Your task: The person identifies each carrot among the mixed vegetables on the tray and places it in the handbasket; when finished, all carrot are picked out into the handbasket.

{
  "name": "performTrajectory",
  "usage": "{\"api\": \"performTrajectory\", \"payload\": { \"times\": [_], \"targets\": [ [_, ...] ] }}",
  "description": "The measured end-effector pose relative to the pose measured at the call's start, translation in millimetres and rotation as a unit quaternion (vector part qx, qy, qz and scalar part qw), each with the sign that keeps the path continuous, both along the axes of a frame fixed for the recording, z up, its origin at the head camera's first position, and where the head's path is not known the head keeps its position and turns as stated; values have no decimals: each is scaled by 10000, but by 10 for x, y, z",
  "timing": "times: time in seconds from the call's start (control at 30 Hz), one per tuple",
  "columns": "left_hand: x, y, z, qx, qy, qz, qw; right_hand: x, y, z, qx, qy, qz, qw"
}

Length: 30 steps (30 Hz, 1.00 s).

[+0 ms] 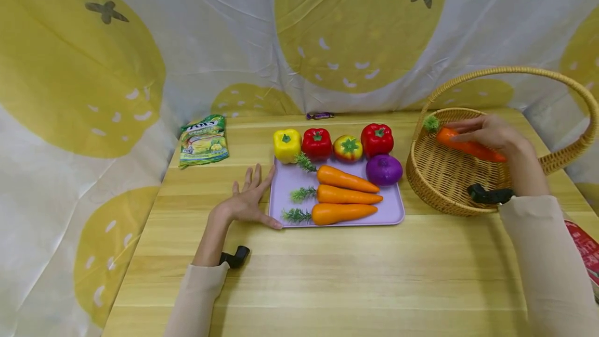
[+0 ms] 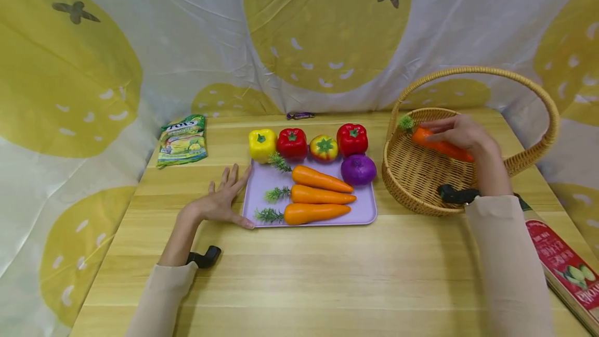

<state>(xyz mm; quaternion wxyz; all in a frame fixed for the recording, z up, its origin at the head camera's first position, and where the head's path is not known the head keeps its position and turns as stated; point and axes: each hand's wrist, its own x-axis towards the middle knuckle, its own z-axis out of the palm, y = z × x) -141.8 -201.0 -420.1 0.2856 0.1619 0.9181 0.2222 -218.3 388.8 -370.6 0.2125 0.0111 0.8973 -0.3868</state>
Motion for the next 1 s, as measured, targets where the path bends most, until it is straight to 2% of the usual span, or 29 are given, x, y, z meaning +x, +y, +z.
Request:
{"api": "performTrajectory", "payload": {
  "times": [0.37,0.63,1.0],
  "targets": [
    [19,-7,24,-2,17,48,10000,-88,15,-177,-719,-410,-379,9959],
    [31,-19,14,-7,9,31,10000,-124,37,-246,-508,-315,-285,9978],
    [25,-13,0,20,41,-10,10000,-113,62,-250,-608,-339,-368,9969]
  ]
}}
